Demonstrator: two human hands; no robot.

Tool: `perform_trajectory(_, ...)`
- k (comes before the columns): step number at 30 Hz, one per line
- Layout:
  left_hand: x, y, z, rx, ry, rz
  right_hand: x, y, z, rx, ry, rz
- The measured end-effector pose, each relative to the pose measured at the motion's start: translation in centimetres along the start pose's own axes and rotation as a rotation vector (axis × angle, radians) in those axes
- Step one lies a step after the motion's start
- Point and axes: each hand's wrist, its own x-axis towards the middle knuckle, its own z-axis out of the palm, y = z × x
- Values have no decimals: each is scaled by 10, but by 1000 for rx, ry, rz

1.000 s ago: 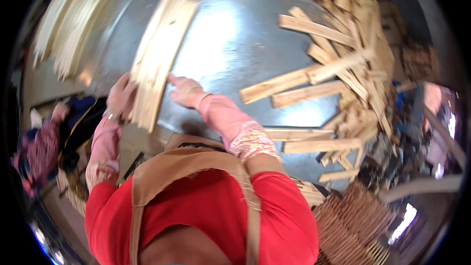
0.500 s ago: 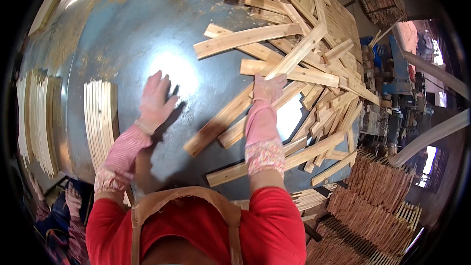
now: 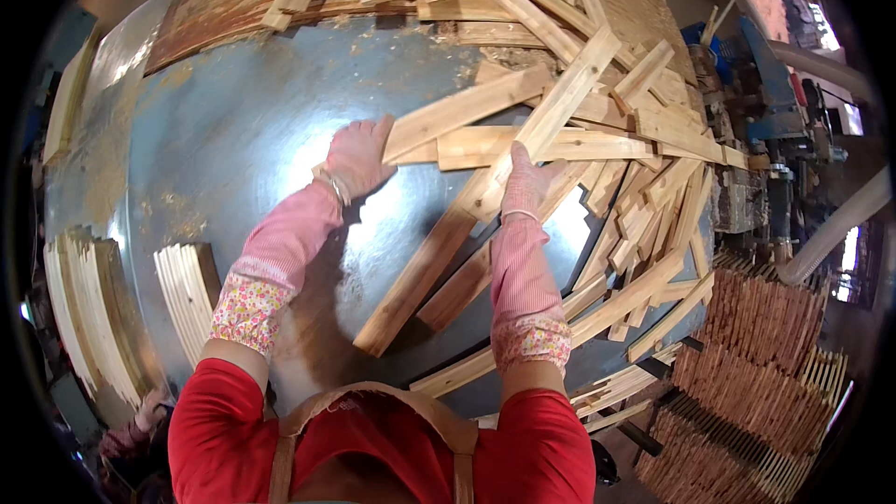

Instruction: The person sorts wooden planks on a metal table, picking them up and arranging them into neat stacks. Another person assists by moving the sorted stacks to the side.

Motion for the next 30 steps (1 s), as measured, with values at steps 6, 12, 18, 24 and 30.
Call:
perform_trajectory(6,-189,3,-20,-288,-200,-383,-87,27,-42,256,-382,289)
perform_trajectory(12,-372,-40,39,-1592,-243,-542,-216,-30,-78,-36,-641,321)
perform_trajectory(18,-434,7,88,-1718,-15,-495,-366,-28,-43,-618,-1148,24)
perform_trajectory(24,-441,29,104,-1705,172,-398,-416,49,-22,-373,-990,-12)
perform_trajectory(30,-462,4,116,-1882,98,-515,-408,77,-13,-564,-935,-147)
